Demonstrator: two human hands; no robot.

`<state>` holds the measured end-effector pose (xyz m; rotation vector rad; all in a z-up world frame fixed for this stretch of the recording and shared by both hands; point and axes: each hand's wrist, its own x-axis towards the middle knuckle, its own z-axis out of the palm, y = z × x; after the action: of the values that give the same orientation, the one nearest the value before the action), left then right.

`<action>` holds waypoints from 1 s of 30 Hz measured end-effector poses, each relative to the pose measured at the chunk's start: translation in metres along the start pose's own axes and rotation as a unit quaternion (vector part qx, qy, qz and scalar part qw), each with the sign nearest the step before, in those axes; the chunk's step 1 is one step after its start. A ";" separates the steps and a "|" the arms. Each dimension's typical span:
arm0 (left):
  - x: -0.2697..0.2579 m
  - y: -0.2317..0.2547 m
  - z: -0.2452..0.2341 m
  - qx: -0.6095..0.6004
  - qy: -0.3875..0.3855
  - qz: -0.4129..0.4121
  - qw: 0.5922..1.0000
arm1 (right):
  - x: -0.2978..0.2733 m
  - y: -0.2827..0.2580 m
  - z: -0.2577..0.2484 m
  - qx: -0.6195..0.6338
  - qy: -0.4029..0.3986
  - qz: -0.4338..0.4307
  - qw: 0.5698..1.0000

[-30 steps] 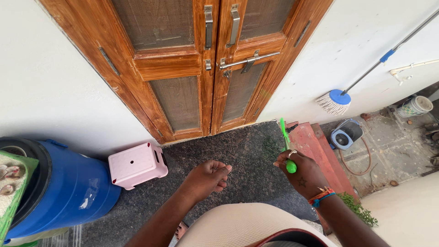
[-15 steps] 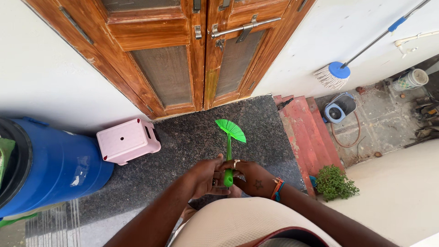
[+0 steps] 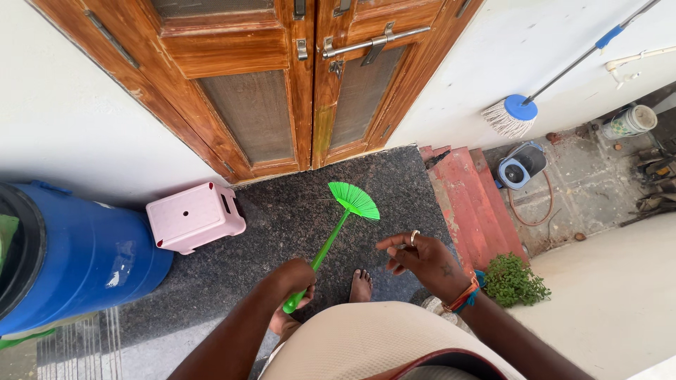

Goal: The person sweeps the granite floor and steps near a door and various storage containers using a green plastic brush.

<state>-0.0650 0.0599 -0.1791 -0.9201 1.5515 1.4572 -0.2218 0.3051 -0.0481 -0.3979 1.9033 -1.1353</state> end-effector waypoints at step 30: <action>-0.141 -0.226 -0.121 -0.107 0.228 -0.056 0.966 | 0.020 -0.065 0.040 0.120 -0.044 0.015 0.992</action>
<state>0.1902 -0.0787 -0.1425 -1.5331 1.6468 1.4148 -0.2107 0.2353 -0.0128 -0.2801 1.6683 -1.2888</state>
